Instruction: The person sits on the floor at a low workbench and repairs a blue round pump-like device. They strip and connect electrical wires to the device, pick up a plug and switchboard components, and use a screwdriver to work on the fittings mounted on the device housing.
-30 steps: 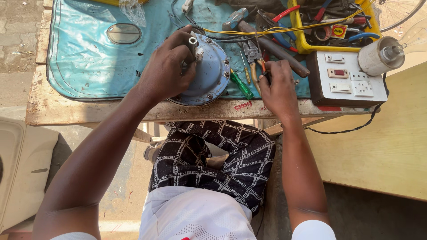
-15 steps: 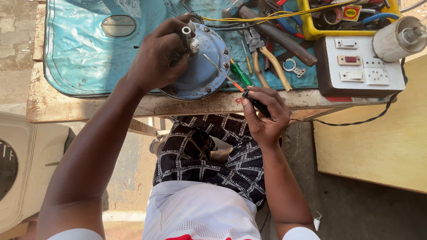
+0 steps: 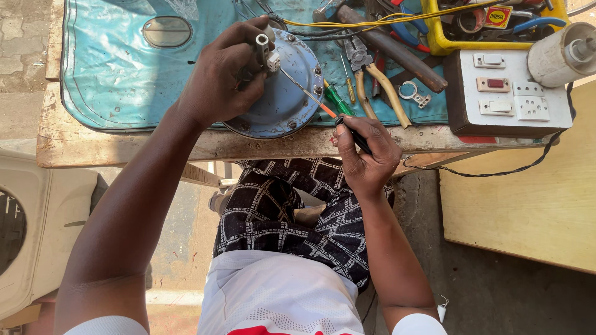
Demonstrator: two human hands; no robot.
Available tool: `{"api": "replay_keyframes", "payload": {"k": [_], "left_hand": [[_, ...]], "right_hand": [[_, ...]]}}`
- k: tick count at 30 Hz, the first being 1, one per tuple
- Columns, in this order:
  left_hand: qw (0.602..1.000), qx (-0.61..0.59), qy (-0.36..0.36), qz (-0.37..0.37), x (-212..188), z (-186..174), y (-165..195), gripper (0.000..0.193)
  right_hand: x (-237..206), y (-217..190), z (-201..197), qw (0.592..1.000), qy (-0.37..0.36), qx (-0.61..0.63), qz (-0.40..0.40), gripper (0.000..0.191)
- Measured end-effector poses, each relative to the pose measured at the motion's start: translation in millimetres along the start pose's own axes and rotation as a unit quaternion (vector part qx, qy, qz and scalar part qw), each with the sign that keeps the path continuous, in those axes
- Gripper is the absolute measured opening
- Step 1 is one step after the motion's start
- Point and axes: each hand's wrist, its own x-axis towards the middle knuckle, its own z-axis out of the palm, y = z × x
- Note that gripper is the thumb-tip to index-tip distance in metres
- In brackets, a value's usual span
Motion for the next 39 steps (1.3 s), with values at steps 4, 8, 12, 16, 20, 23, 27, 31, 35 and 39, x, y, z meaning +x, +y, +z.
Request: {"api": "replay_keyframes", "payload": {"k": [4, 8, 12, 16, 20, 23, 27, 31, 35, 39], "left_hand": [[1.000, 0.006, 0.002, 0.007, 0, 1, -1, 0.018], [1.000, 0.005, 0.005, 0.006, 0, 1, -2, 0.019], [1.000, -0.002, 0.009, 0.008, -1, 1, -1, 0.020], [1.000, -0.016, 0.010, 0.000, 0, 1, 0, 0.020], [1.000, -0.001, 0.009, 0.005, 1, 0, 0, 0.019], [1.000, -0.021, 0.010, -0.009, 1, 1, 2, 0.021], [1.000, -0.013, 0.012, -0.008, 3, -1, 4, 0.021], [1.000, -0.015, 0.010, -0.013, 3, -2, 5, 0.020], [1.000, -0.019, 0.010, -0.008, 4, -2, 4, 0.021], [1.000, -0.016, 0.011, -0.014, 4, -3, 4, 0.020]], "right_hand": [[1, 1, 1, 1.000, -0.005, 0.020, 0.004, 0.013], [0, 3, 2, 1.000, -0.003, 0.017, 0.019, 0.011], [3, 6, 1, 0.999, -0.007, -0.035, 0.005, 0.012], [11, 6, -5, 0.985, -0.039, -0.157, -0.053, 0.013], [23, 2, -13, 0.991, -0.089, -0.095, -0.007, 0.021], [31, 0, -16, 0.970, -0.123, -0.201, -0.055, 0.020], [35, -6, -14, 0.965, -0.166, -0.201, 0.033, 0.030], [39, -9, -15, 0.947, -0.174, -0.269, 0.033, 0.029], [43, -7, -16, 0.964, -0.185, -0.189, 0.002, 0.038], [42, -4, -11, 0.924, -0.188, -0.332, 0.004, 0.032]]}}
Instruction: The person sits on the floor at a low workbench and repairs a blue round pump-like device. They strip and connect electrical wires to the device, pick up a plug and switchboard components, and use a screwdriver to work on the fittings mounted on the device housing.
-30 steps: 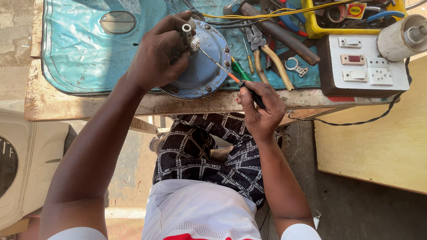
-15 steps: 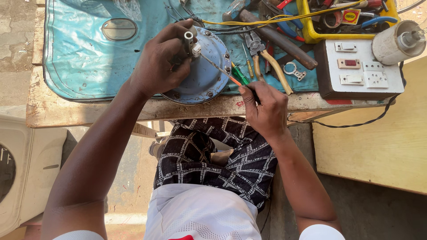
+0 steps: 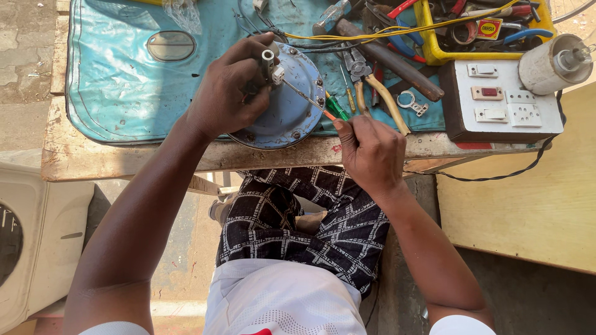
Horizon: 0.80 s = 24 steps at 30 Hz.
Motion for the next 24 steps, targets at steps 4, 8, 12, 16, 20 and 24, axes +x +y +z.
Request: {"api": "replay_keyframes", "payload": {"k": [4, 8, 12, 16, 20, 24], "left_hand": [[1.000, 0.004, -0.002, 0.005, 1, 0, 0, 0.020], [1.000, -0.006, -0.001, 0.002, -1, 0, 1, 0.020], [1.000, 0.000, -0.004, -0.004, 0, 0, 1, 0.020], [1.000, 0.000, 0.000, 0.009, 1, 1, 2, 0.018], [0.999, -0.022, -0.011, -0.029, 1, 0, 1, 0.018], [1.000, -0.018, -0.001, 0.005, 1, 0, -1, 0.019]], "right_hand": [[-1, 2, -4, 0.986, 0.039, 0.157, -0.047, 0.032], [2, 2, -6, 0.995, 0.017, 0.089, -0.039, 0.027], [5, 2, -6, 0.997, -0.024, 0.080, 0.000, 0.030], [4, 2, -6, 0.980, -0.011, 0.191, -0.049, 0.028], [1, 9, -20, 0.972, -0.005, 0.230, 0.036, 0.021], [-1, 6, -21, 0.979, 0.112, 0.151, -0.074, 0.020]]}}
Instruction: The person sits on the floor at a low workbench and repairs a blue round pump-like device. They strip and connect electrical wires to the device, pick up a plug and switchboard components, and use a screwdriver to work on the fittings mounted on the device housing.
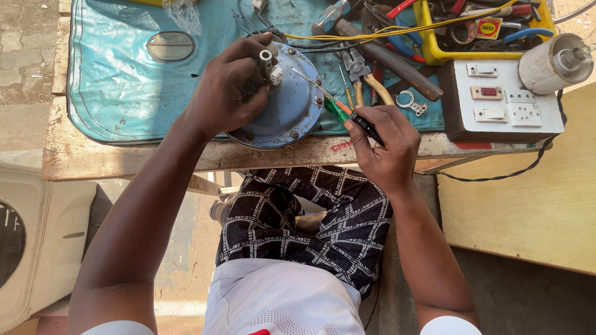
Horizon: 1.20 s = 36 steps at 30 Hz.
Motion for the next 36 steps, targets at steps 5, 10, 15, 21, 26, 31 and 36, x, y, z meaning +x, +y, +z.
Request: {"api": "replay_keyframes", "payload": {"k": [5, 10, 15, 21, 26, 31, 36], "left_hand": [[1.000, 0.013, 0.006, 0.002, -0.9, 0.7, -0.1, 0.019], [1.000, 0.006, 0.005, -0.007, -1.1, 0.3, 0.1, 0.018], [1.000, 0.010, 0.002, -0.010, -1.8, 1.0, -1.0, 0.019], [1.000, 0.011, 0.001, -0.007, -1.2, 2.3, -3.9, 0.016], [1.000, 0.011, 0.002, -0.008, -2.0, 2.9, -5.0, 0.017], [1.000, 0.016, 0.007, -0.001, -1.8, 3.3, -4.2, 0.017], [1.000, 0.003, 0.006, -0.006, -1.4, 2.5, -3.1, 0.017]], "right_hand": [[0.1, -6.5, 6.4, 0.992, 0.040, -0.072, -0.100, 0.026], [1.4, -9.5, 8.6, 0.986, 0.050, -0.086, -0.130, 0.027], [1.5, -9.8, 10.0, 0.987, 0.044, -0.083, -0.131, 0.029], [3.2, -8.5, 8.8, 0.987, 0.041, -0.085, -0.129, 0.028], [3.5, -8.3, 8.7, 0.987, 0.041, -0.082, -0.132, 0.028], [5.0, -8.8, 7.7, 0.985, 0.039, -0.088, -0.141, 0.028], [9.2, -8.9, 1.0, 0.979, 0.005, -0.139, -0.148, 0.024]]}}
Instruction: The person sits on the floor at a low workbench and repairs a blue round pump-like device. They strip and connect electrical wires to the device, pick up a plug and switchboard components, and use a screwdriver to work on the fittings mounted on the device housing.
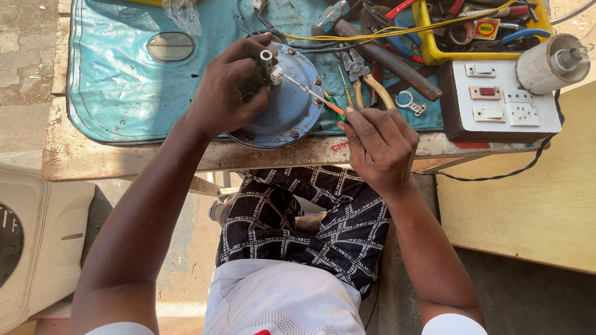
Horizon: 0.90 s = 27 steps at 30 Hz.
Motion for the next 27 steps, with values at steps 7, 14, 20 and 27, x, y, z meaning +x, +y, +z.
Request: {"api": "replay_keyframes", "payload": {"k": [7, 14, 20, 27], "left_hand": [[1.000, 0.003, -0.002, -0.001, 1, -2, 1, 0.018], [1.000, 0.004, -0.005, -0.003, 2, -2, 1, 0.019], [1.000, -0.002, -0.008, -0.009, 2, -2, 1, 0.017], [1.000, 0.004, -0.003, -0.005, 0, -1, 0, 0.016]], "right_hand": [[9, 0, -4, 0.998, -0.054, 0.028, 0.016, 0.023], [11, -1, -7, 1.000, -0.003, 0.022, 0.011, 0.023], [9, 1, -5, 1.000, 0.002, 0.003, -0.010, 0.023], [8, 0, -4, 1.000, 0.004, 0.002, -0.017, 0.024]]}}
